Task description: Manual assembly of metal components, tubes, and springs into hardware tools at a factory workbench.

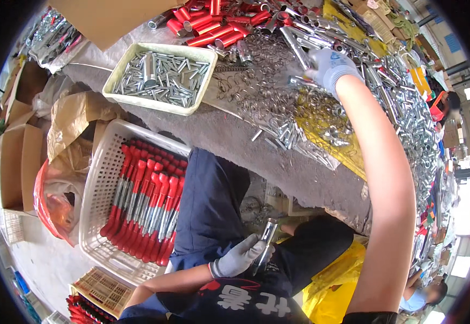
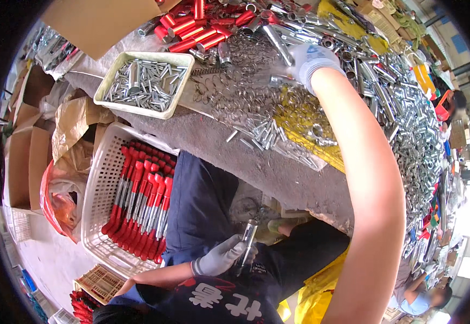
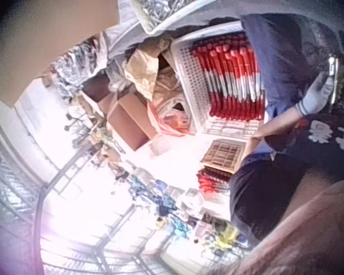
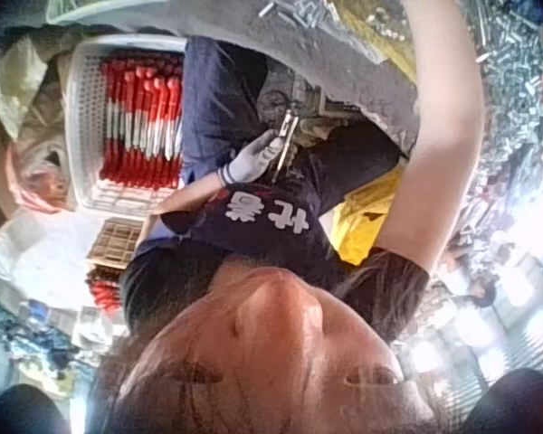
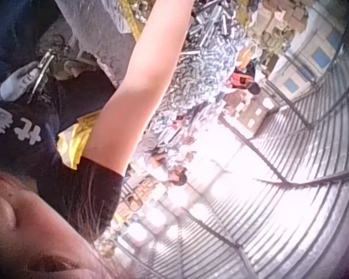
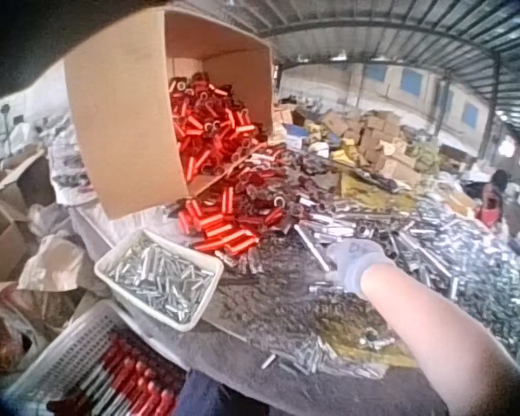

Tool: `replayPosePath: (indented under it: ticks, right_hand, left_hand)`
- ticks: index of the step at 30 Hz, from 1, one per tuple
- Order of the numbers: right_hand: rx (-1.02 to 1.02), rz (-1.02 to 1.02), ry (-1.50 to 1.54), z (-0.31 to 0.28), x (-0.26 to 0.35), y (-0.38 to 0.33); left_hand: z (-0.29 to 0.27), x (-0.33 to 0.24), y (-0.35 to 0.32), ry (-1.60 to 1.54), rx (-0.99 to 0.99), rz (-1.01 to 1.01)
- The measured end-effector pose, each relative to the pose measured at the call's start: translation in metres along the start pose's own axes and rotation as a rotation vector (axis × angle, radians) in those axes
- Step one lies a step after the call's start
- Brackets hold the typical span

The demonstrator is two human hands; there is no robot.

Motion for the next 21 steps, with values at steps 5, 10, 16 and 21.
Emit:
replayPosePath:
  ticks: [5, 10, 16, 21]
  right_hand:
    - [-0.657, -0.056, 0.203, 0.031, -0.044, -0.077]
    - [-1.044, -0.312, 1.004, 0.061, 0.002, -0.192]
    - [-1.216, -0.067, 1.712, 0.102, 0.022, -0.268]
    - [-1.013, -0.038, 1.794, 0.138, 0.05, -0.32]
  left_hand:
    - [0.013, 0.006, -0.005, 0.036, 0.055, -0.089]
    - [0.015, 0.007, -0.001, 0.096, -0.01, -0.196]
    - [0.048, -0.003, 0.011, 0.231, 0.018, -0.205]
    - [0.075, -0.053, 0.02, 0.479, -0.114, 0.155]
Point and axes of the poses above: each hand's wrist, its own y-axis towards the middle knuckle, its own z-axis out of the palm, x = y × z, the point moved 2 cm from there along y, towards the middle knuckle, and after that the axes turned 15 degrees about -z, right-handed, at the moved point
